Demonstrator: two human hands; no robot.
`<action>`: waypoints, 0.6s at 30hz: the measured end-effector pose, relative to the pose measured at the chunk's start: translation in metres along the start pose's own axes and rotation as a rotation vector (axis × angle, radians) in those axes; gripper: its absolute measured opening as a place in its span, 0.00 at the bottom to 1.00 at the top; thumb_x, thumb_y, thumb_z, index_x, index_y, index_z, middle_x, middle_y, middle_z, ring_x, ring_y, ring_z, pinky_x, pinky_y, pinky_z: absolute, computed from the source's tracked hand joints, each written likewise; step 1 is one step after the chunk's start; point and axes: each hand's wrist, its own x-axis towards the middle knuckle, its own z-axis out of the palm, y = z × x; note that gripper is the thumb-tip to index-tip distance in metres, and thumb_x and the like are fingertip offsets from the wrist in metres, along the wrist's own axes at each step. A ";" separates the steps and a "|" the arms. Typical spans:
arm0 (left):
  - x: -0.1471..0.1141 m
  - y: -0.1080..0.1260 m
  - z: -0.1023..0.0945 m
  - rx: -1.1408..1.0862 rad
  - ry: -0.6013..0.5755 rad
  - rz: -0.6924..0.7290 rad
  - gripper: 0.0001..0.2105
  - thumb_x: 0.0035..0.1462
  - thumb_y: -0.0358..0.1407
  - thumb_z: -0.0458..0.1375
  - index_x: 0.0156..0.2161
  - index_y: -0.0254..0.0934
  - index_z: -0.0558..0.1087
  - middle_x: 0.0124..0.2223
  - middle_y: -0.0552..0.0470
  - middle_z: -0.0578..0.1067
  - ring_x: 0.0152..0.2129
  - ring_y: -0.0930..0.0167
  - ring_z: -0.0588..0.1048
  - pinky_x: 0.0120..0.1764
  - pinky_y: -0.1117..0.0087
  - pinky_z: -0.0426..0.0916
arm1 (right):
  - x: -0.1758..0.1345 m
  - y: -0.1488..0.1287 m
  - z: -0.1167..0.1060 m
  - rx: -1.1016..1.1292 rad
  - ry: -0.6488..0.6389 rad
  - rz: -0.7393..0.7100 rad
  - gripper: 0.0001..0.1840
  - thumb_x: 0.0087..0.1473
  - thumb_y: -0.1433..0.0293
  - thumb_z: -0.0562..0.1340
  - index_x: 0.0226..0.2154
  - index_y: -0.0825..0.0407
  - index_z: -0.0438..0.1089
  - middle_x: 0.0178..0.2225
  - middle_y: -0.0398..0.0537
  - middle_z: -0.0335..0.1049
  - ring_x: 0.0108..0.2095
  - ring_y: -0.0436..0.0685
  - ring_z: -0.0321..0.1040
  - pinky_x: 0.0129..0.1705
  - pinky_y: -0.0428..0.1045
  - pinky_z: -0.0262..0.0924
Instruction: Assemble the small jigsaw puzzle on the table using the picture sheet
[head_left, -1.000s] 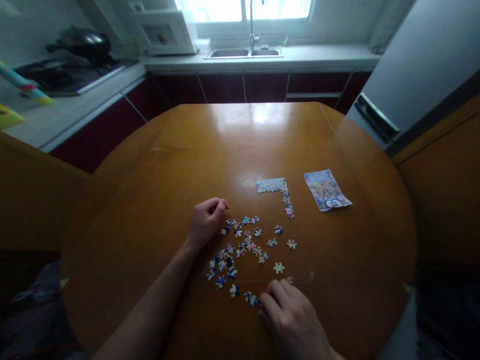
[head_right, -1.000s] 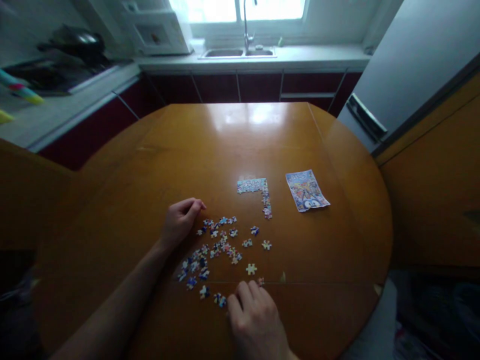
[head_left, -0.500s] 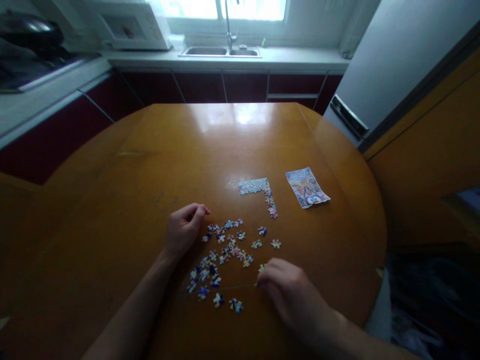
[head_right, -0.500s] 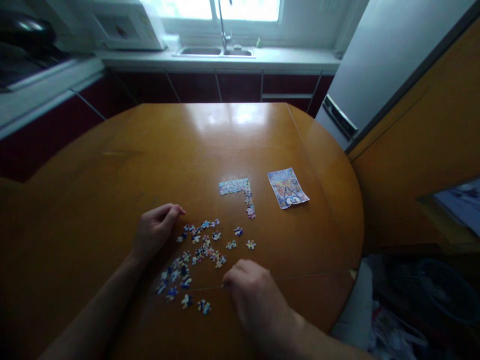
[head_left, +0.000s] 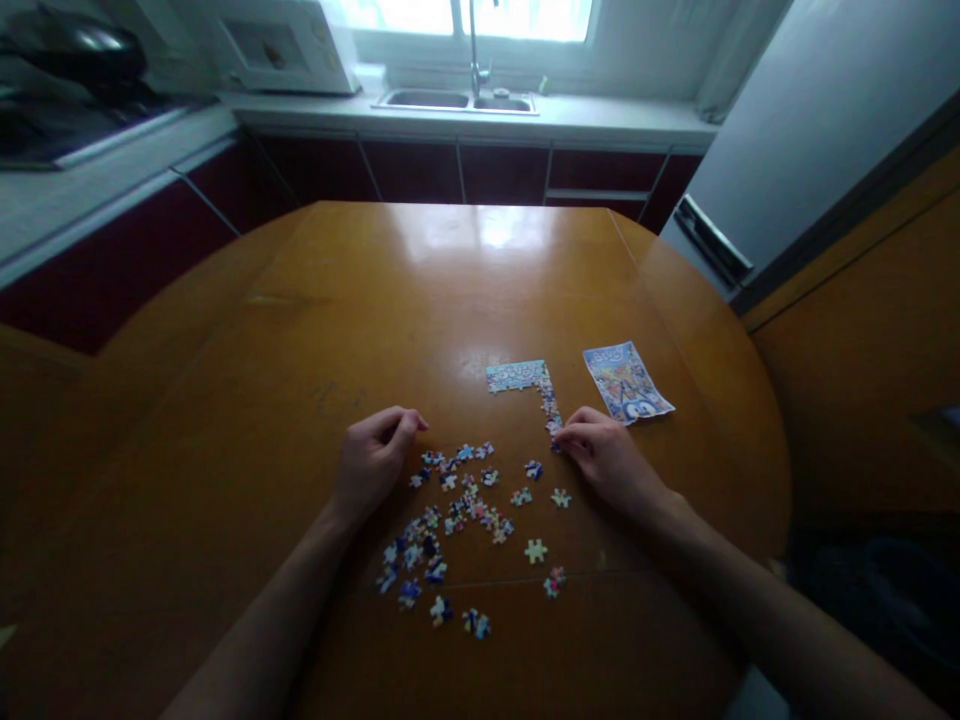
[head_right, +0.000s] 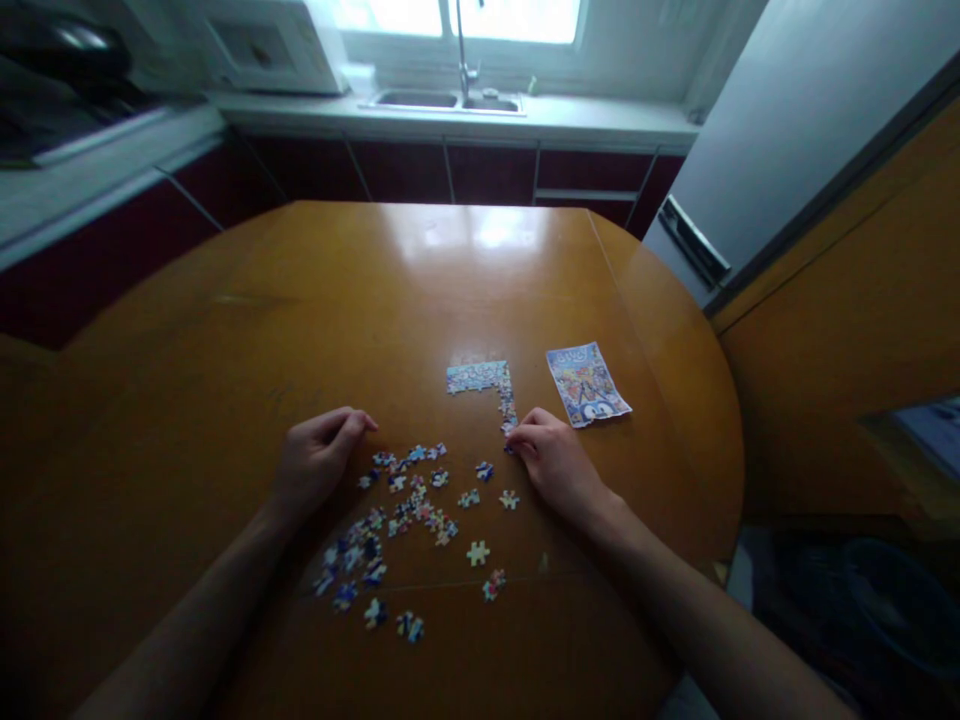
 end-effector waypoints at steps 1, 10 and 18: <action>0.000 -0.001 0.000 0.002 0.000 -0.001 0.16 0.59 0.44 0.54 0.27 0.37 0.75 0.28 0.53 0.77 0.27 0.69 0.74 0.31 0.72 0.65 | 0.000 0.000 0.000 -0.009 -0.002 -0.002 0.09 0.59 0.75 0.60 0.32 0.52 0.77 0.34 0.48 0.70 0.34 0.53 0.68 0.38 0.50 0.64; -0.001 -0.001 0.000 0.017 0.006 -0.012 0.16 0.58 0.45 0.54 0.27 0.37 0.75 0.28 0.53 0.77 0.27 0.68 0.74 0.32 0.71 0.65 | -0.008 -0.001 -0.005 -0.021 0.058 0.023 0.08 0.60 0.72 0.61 0.34 0.52 0.76 0.34 0.48 0.70 0.34 0.54 0.68 0.38 0.51 0.65; -0.001 -0.001 0.000 0.017 0.010 -0.009 0.16 0.58 0.45 0.54 0.27 0.37 0.76 0.28 0.53 0.77 0.27 0.68 0.74 0.32 0.71 0.66 | -0.011 0.002 0.001 -0.045 0.024 -0.049 0.08 0.60 0.74 0.60 0.36 0.52 0.76 0.36 0.49 0.69 0.37 0.54 0.68 0.42 0.51 0.66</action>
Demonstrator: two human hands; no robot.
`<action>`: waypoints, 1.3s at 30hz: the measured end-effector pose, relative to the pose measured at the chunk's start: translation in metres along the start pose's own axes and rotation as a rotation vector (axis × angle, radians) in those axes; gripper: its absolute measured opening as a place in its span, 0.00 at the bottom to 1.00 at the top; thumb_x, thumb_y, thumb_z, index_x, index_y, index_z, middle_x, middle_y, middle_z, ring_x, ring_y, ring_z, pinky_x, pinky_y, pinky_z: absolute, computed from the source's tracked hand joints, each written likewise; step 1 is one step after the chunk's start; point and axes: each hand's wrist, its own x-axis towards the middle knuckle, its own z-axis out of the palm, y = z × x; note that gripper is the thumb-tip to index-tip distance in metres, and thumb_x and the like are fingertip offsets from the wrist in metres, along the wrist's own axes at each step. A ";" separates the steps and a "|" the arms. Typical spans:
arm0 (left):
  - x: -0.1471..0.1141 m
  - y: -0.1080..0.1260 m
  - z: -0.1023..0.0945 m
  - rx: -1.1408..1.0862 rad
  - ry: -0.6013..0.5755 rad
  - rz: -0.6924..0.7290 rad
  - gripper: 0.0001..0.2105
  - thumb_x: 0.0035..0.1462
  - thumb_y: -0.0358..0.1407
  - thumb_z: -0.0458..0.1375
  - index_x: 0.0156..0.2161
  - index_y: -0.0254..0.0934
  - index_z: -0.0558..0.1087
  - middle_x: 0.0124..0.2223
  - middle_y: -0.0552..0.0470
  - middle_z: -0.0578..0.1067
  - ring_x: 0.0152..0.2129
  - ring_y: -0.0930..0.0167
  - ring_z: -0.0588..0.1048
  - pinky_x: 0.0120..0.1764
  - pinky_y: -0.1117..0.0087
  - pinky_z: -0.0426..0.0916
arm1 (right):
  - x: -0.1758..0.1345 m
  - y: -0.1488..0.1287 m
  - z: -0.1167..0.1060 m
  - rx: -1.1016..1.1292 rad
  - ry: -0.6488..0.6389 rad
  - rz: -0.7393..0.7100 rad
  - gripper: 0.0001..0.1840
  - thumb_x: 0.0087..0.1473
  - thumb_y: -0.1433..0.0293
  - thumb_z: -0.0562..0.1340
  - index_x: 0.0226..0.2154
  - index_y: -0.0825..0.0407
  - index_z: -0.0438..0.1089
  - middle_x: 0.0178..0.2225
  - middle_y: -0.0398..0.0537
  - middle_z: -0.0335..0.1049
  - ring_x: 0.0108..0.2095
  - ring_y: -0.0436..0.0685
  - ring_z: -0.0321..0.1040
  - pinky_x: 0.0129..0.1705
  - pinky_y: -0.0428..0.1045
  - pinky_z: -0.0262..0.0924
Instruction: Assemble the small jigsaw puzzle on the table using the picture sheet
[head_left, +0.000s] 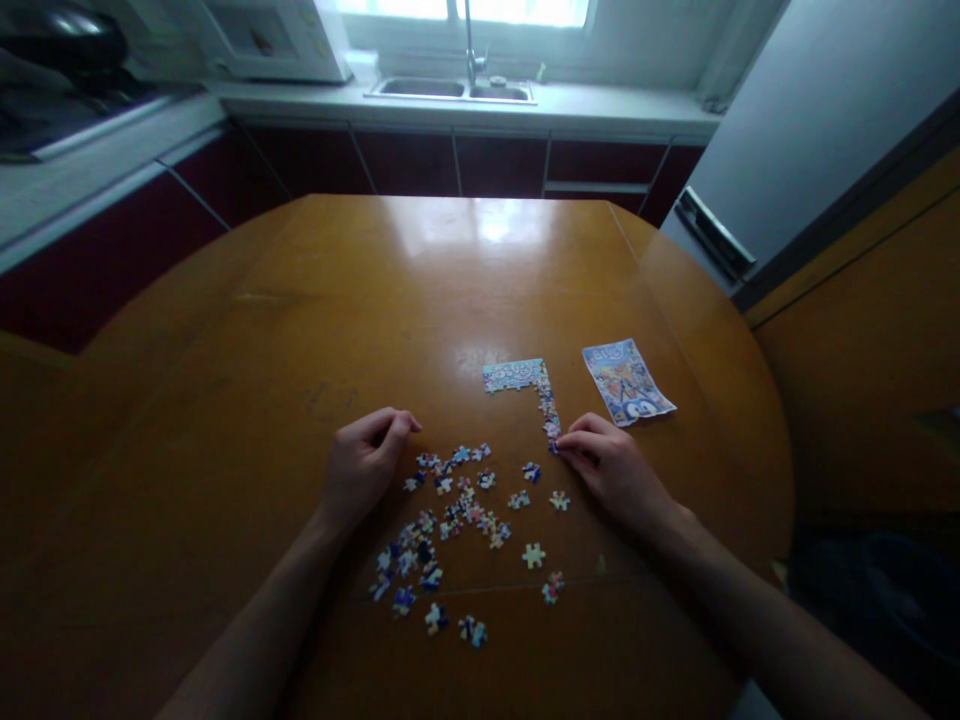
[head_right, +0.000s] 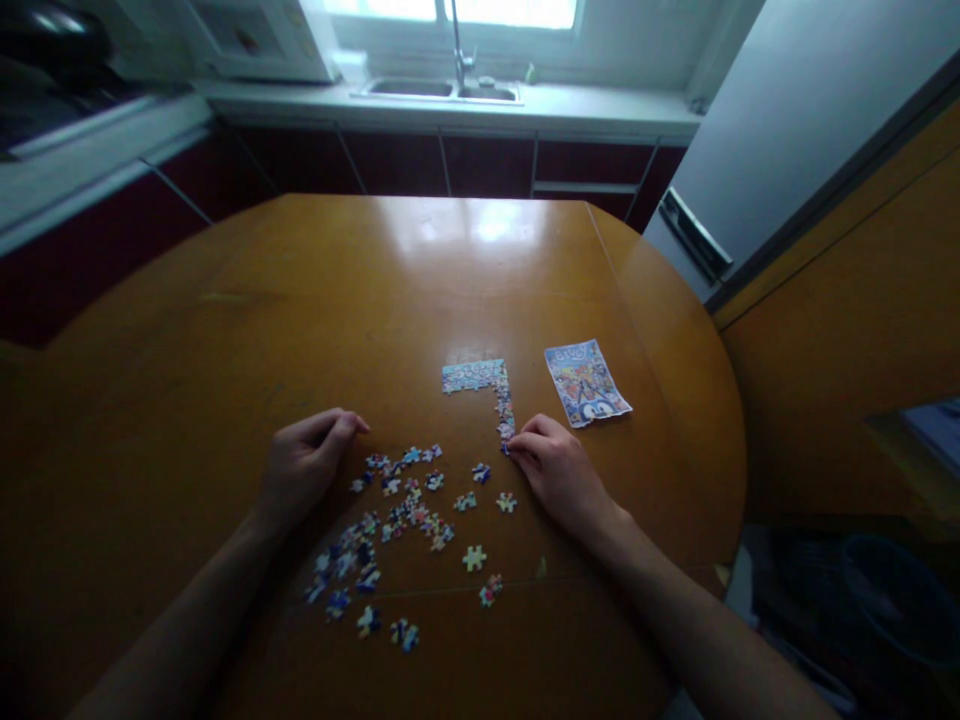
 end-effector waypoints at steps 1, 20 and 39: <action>0.000 0.000 0.000 0.000 0.002 0.001 0.16 0.58 0.44 0.54 0.27 0.37 0.76 0.28 0.53 0.77 0.27 0.69 0.74 0.31 0.71 0.66 | 0.000 -0.001 0.000 -0.005 0.004 -0.004 0.08 0.61 0.74 0.60 0.36 0.52 0.76 0.36 0.49 0.69 0.37 0.54 0.68 0.42 0.51 0.66; 0.000 -0.003 0.000 -0.010 0.005 0.012 0.15 0.59 0.43 0.54 0.27 0.37 0.76 0.28 0.54 0.77 0.28 0.69 0.74 0.33 0.71 0.66 | -0.003 -0.001 0.002 -0.073 -0.003 -0.041 0.10 0.63 0.72 0.58 0.37 0.51 0.76 0.36 0.50 0.69 0.38 0.55 0.67 0.41 0.53 0.66; 0.000 -0.005 -0.002 0.003 -0.013 0.002 0.16 0.60 0.44 0.54 0.28 0.36 0.76 0.29 0.53 0.78 0.29 0.68 0.75 0.33 0.72 0.66 | -0.005 0.000 -0.002 -0.185 -0.020 -0.083 0.18 0.58 0.79 0.55 0.40 0.50 0.78 0.37 0.52 0.69 0.38 0.57 0.66 0.39 0.53 0.64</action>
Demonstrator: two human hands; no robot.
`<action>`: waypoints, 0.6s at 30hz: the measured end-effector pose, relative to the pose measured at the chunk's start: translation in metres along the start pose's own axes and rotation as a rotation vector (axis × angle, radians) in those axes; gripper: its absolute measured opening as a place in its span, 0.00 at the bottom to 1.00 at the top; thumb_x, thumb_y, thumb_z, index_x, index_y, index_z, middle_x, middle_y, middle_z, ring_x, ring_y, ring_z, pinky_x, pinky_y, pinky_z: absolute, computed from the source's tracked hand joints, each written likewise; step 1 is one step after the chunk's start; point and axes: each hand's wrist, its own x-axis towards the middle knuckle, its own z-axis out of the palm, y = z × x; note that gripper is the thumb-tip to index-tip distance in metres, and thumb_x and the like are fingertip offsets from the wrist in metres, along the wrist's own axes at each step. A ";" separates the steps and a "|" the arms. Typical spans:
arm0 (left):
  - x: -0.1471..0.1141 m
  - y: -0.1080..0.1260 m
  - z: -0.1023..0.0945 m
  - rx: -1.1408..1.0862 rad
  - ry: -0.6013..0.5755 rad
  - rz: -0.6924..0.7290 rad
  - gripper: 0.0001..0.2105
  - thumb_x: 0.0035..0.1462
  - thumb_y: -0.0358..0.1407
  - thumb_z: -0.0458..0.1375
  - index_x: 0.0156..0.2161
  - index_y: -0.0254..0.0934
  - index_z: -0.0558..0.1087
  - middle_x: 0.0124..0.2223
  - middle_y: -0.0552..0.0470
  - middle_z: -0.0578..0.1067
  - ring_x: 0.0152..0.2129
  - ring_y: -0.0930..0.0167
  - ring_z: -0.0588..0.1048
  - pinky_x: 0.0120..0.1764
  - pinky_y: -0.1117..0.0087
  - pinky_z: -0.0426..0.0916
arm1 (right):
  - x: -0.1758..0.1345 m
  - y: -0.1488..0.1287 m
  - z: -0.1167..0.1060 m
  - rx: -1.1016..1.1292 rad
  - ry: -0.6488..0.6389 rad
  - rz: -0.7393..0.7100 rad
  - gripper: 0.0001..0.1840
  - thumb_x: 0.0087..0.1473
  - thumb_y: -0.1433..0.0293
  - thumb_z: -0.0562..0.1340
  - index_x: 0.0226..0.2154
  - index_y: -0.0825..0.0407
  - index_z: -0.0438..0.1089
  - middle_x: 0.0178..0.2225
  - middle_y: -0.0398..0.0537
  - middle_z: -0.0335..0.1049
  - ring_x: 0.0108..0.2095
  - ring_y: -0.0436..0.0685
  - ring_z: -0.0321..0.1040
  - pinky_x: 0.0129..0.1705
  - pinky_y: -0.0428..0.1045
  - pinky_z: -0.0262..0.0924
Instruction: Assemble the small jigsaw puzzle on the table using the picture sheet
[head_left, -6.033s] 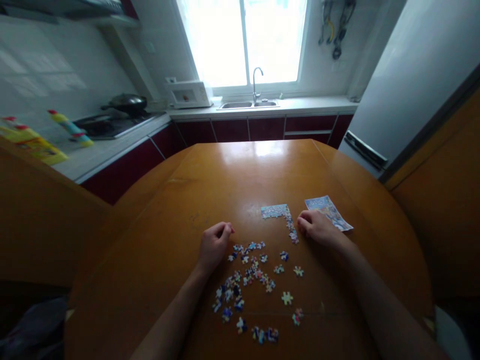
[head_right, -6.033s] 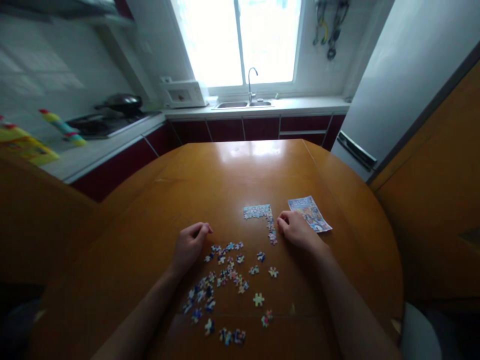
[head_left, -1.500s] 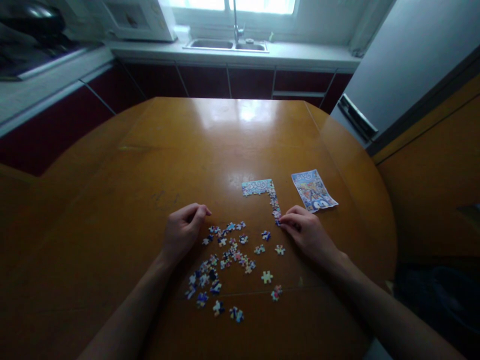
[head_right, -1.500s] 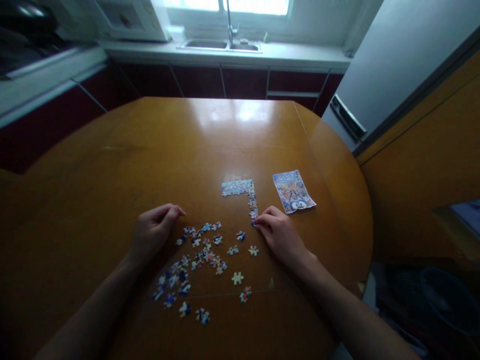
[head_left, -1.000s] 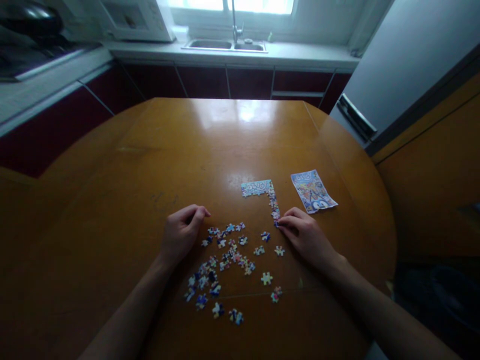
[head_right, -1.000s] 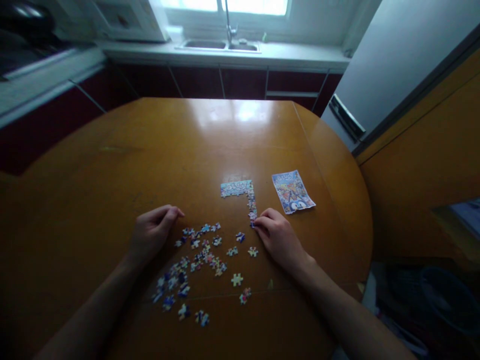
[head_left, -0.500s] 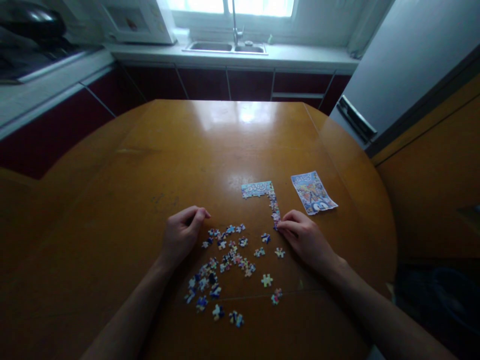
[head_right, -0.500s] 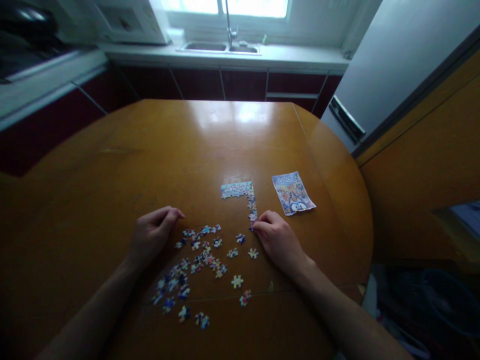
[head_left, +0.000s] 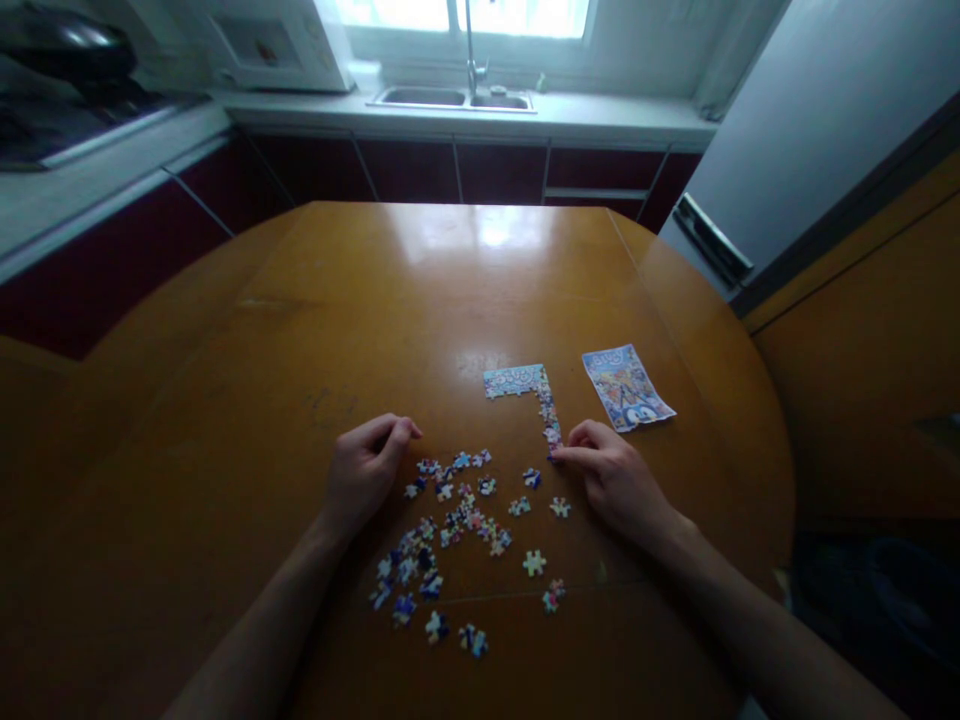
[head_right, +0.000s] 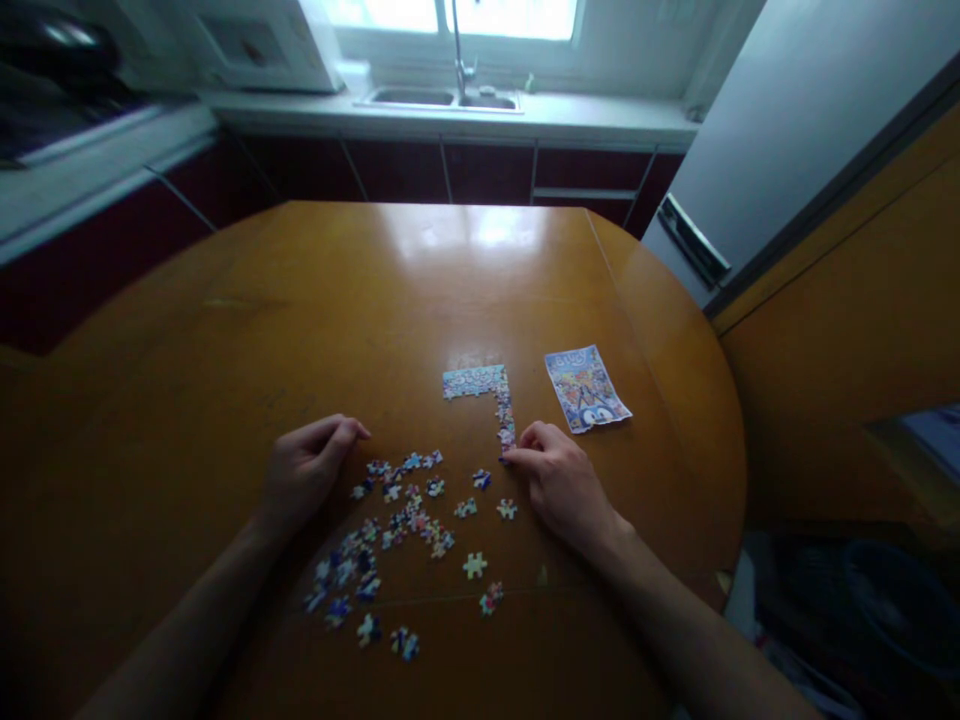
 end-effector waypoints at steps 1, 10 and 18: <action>0.000 0.000 0.000 0.000 -0.001 0.001 0.16 0.60 0.44 0.54 0.28 0.36 0.76 0.29 0.53 0.78 0.29 0.68 0.75 0.33 0.72 0.66 | 0.000 0.000 0.000 0.001 -0.001 0.003 0.18 0.58 0.79 0.55 0.39 0.50 0.78 0.37 0.52 0.70 0.38 0.57 0.66 0.39 0.53 0.64; 0.001 0.000 0.001 -0.002 -0.005 0.007 0.16 0.60 0.45 0.54 0.28 0.36 0.76 0.29 0.53 0.78 0.28 0.69 0.75 0.32 0.72 0.65 | 0.002 -0.001 0.000 0.050 0.084 0.055 0.12 0.60 0.73 0.59 0.43 0.50 0.75 0.39 0.51 0.69 0.40 0.57 0.67 0.43 0.53 0.65; 0.001 0.001 0.000 -0.014 -0.008 0.005 0.16 0.60 0.44 0.54 0.28 0.36 0.76 0.30 0.53 0.78 0.29 0.69 0.75 0.33 0.72 0.65 | 0.002 0.003 0.004 0.016 0.044 0.022 0.09 0.60 0.71 0.61 0.40 0.48 0.77 0.40 0.51 0.69 0.40 0.57 0.67 0.42 0.53 0.65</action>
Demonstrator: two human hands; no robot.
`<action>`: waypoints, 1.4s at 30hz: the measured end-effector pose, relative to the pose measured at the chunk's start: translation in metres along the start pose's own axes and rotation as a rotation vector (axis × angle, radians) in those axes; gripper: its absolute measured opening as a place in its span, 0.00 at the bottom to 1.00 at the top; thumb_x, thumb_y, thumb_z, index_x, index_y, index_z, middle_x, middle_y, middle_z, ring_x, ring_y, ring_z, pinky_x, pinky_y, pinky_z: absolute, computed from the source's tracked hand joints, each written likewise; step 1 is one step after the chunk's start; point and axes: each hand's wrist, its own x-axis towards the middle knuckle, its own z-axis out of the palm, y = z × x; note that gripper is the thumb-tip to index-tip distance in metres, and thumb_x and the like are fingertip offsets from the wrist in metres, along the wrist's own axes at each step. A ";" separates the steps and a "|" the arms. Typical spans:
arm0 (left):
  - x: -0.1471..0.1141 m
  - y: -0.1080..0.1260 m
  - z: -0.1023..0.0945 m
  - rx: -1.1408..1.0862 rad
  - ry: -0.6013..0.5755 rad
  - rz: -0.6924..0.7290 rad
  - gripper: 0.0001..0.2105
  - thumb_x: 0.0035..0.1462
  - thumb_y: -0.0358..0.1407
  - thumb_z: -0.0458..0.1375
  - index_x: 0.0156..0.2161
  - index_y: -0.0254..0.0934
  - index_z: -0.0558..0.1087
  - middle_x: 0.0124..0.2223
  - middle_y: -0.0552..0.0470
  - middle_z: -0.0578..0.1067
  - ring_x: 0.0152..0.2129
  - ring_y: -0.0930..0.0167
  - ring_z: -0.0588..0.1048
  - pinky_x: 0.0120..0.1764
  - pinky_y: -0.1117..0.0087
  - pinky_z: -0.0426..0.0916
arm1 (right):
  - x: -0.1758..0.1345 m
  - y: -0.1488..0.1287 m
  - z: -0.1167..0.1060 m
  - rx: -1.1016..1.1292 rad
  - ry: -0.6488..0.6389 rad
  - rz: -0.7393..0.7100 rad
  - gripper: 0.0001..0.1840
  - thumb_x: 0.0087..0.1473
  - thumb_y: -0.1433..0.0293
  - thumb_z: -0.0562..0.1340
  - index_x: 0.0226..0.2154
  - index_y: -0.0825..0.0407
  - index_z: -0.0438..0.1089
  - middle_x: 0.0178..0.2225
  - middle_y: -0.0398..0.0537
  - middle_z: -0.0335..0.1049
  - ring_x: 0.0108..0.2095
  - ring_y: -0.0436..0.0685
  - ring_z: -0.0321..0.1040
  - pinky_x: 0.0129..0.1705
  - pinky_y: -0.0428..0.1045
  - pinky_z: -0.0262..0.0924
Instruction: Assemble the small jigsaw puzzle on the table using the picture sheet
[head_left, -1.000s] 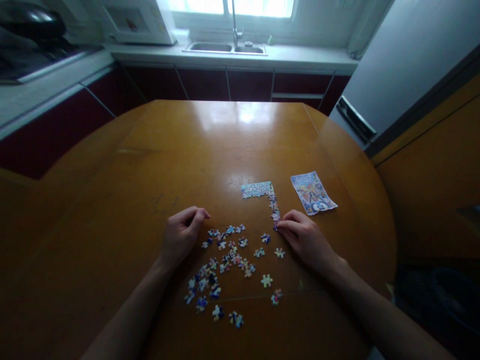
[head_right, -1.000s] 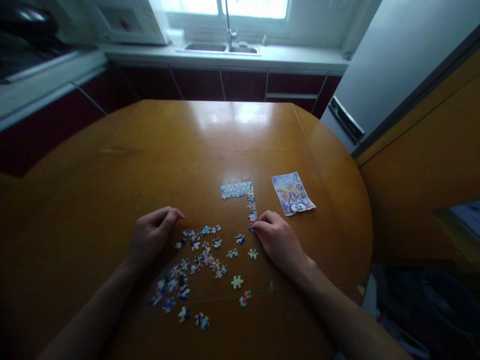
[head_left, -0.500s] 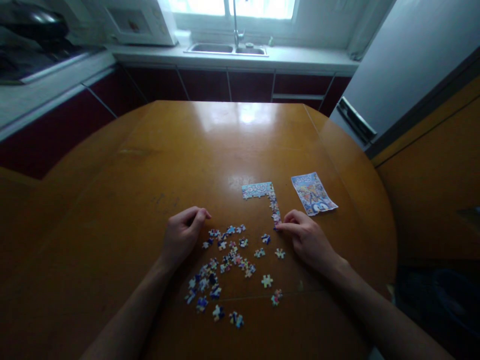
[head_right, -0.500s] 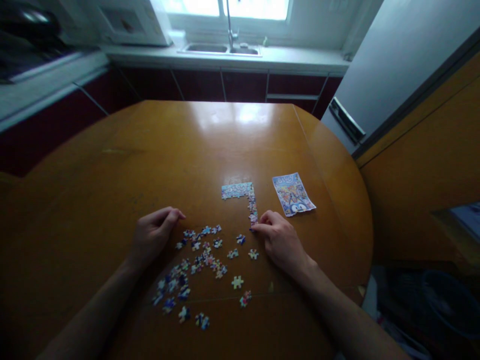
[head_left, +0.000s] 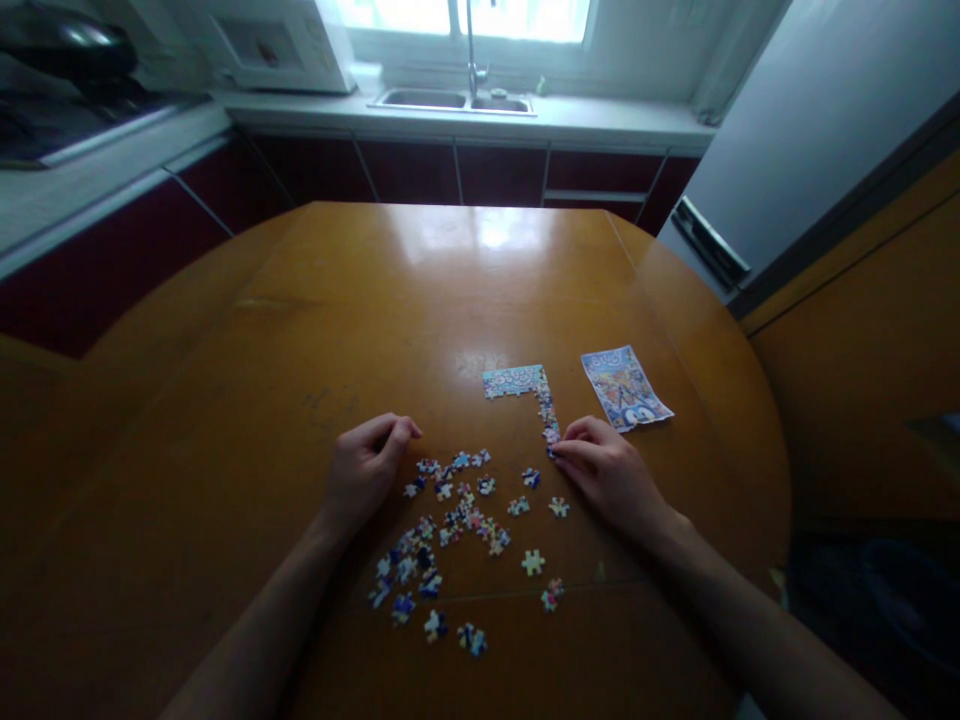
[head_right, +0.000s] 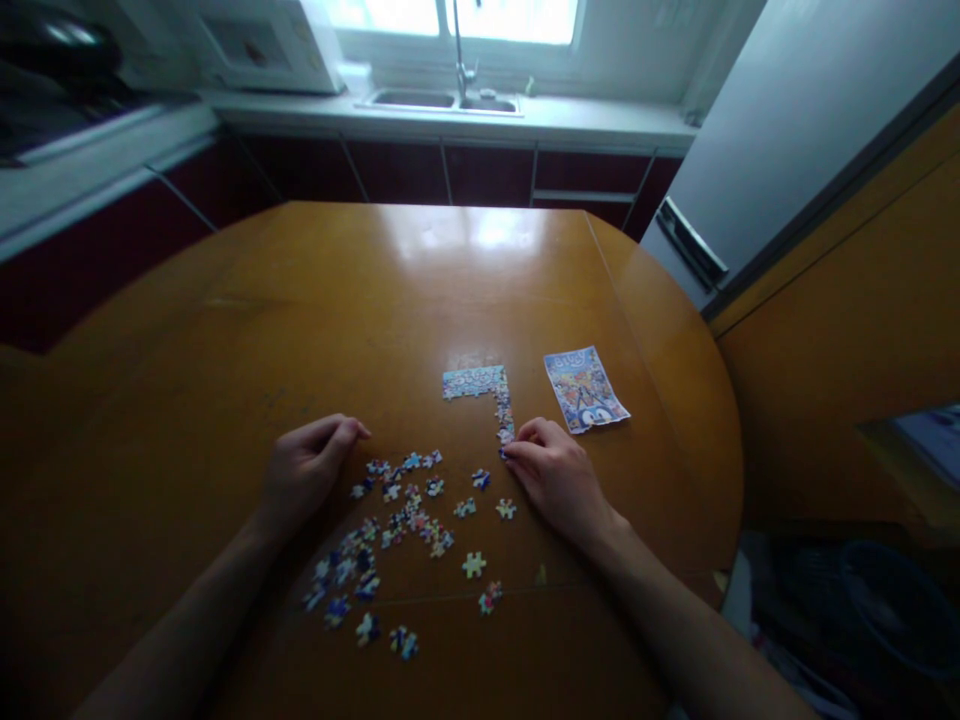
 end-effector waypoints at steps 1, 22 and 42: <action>0.000 0.000 0.000 -0.003 0.002 0.002 0.16 0.60 0.44 0.54 0.28 0.36 0.76 0.29 0.53 0.78 0.29 0.69 0.75 0.33 0.72 0.65 | 0.000 0.001 0.001 0.002 0.001 -0.006 0.09 0.61 0.70 0.60 0.39 0.48 0.77 0.40 0.51 0.69 0.39 0.56 0.67 0.41 0.53 0.65; 0.000 -0.001 0.000 0.018 0.001 -0.007 0.16 0.60 0.45 0.53 0.29 0.36 0.76 0.30 0.53 0.78 0.29 0.69 0.75 0.33 0.72 0.66 | 0.002 0.000 -0.005 0.072 0.095 0.026 0.09 0.60 0.73 0.59 0.40 0.49 0.75 0.38 0.51 0.69 0.41 0.58 0.67 0.43 0.54 0.65; 0.002 0.003 0.003 -0.010 0.005 -0.026 0.16 0.59 0.46 0.54 0.34 0.36 0.76 0.31 0.52 0.77 0.27 0.70 0.73 0.30 0.73 0.65 | 0.005 0.002 -0.009 0.103 0.015 0.065 0.10 0.58 0.72 0.61 0.43 0.49 0.74 0.42 0.52 0.68 0.44 0.59 0.66 0.48 0.57 0.65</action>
